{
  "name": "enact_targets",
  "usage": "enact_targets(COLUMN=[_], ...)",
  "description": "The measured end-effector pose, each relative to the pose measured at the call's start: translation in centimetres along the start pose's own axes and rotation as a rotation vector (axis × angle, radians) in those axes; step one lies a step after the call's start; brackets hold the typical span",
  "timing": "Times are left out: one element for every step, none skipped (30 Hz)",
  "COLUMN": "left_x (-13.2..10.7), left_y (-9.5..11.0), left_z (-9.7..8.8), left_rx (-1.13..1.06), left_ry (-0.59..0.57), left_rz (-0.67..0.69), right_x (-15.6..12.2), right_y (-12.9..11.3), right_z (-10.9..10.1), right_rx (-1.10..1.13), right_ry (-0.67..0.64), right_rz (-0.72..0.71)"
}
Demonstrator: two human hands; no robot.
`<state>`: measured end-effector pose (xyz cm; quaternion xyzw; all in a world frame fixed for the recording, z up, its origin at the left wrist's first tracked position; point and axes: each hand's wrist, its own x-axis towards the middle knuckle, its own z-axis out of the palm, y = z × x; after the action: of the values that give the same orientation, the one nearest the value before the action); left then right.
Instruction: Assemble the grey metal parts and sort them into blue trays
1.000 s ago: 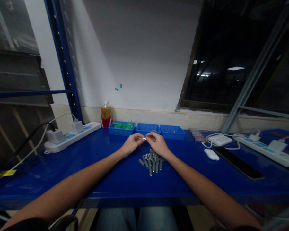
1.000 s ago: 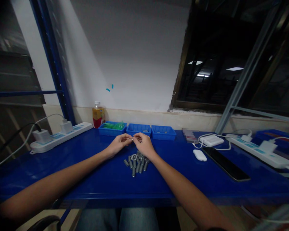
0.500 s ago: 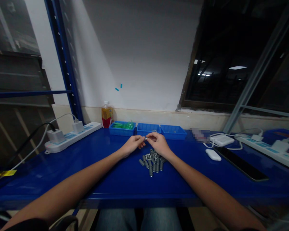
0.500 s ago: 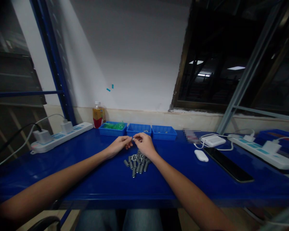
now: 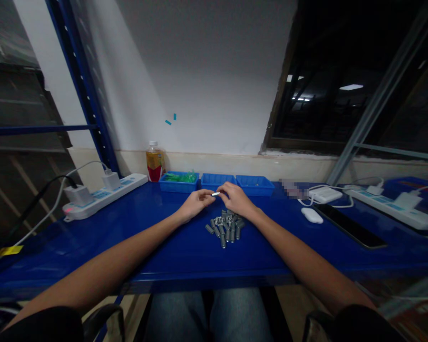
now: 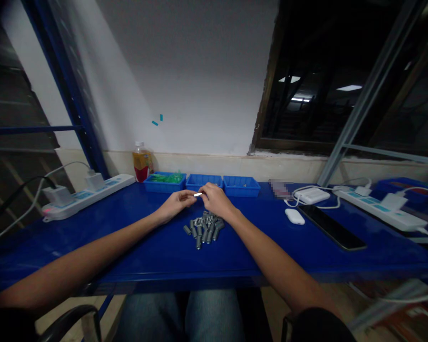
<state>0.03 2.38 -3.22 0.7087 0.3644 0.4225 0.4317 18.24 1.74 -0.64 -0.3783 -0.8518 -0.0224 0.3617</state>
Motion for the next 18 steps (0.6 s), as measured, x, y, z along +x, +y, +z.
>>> enact_targets(left_x=[0.0,-0.1,-0.2,-0.3,-0.5,-0.6,-0.7,-0.7,-0.7,-0.7,-0.7,-0.6,-0.6,-0.5,-0.4,-0.4,-0.3,-0.2], left_y=[0.0,0.0,0.0,0.1,0.2,0.4,0.5,0.6,0.7,0.7,0.7,0.6,0.5,0.3,0.2,0.0,-0.1,-0.3], left_z=[0.1,0.2,0.4,0.5,0.7,0.8,0.8,0.9,0.9,0.8,0.7,0.7,0.6,0.5,0.4,0.3,0.2,0.1], left_rx=[0.076,0.165,0.256,0.335,0.396,0.438,0.469,0.497,0.526,0.558,0.589,0.616,0.628,0.620,0.588,0.537,0.470,0.391], left_ry=[-0.009,-0.026,-0.058,-0.105,-0.161,-0.222,-0.274,-0.307,-0.318,-0.309,-0.288,-0.261,-0.234,-0.208,-0.184,-0.155,-0.117,-0.069], left_rz=[0.022,0.062,0.122,0.194,0.267,0.329,0.370,0.393,0.402,0.404,0.403,0.396,0.383,0.358,0.324,0.287,0.249,0.215], right_x=[0.4,0.8,1.2,1.7,2.0,2.4,2.6,2.8,2.9,2.9,2.7,2.5,2.2,1.8,1.3,0.8,0.3,-0.2], right_y=[0.6,1.3,2.1,3.0,3.8,4.6,5.4,5.9,6.4,6.6,6.5,6.3,5.9,5.2,4.4,3.5,2.5,1.5], right_z=[-0.1,-0.1,-0.2,-0.1,-0.1,0.0,0.1,0.2,0.3,0.5,0.5,0.6,0.6,0.5,0.4,0.3,0.3,0.2], right_rx=[-0.022,-0.047,-0.073,-0.097,-0.118,-0.131,-0.140,-0.146,-0.152,-0.159,-0.171,-0.188,-0.207,-0.221,-0.225,-0.216,-0.189,-0.152], right_ry=[0.023,0.047,0.069,0.085,0.096,0.105,0.112,0.121,0.131,0.142,0.155,0.169,0.184,0.194,0.194,0.182,0.154,0.111], right_rz=[0.017,0.057,0.115,0.180,0.241,0.284,0.315,0.332,0.341,0.354,0.366,0.376,0.377,0.365,0.336,0.293,0.238,0.180])
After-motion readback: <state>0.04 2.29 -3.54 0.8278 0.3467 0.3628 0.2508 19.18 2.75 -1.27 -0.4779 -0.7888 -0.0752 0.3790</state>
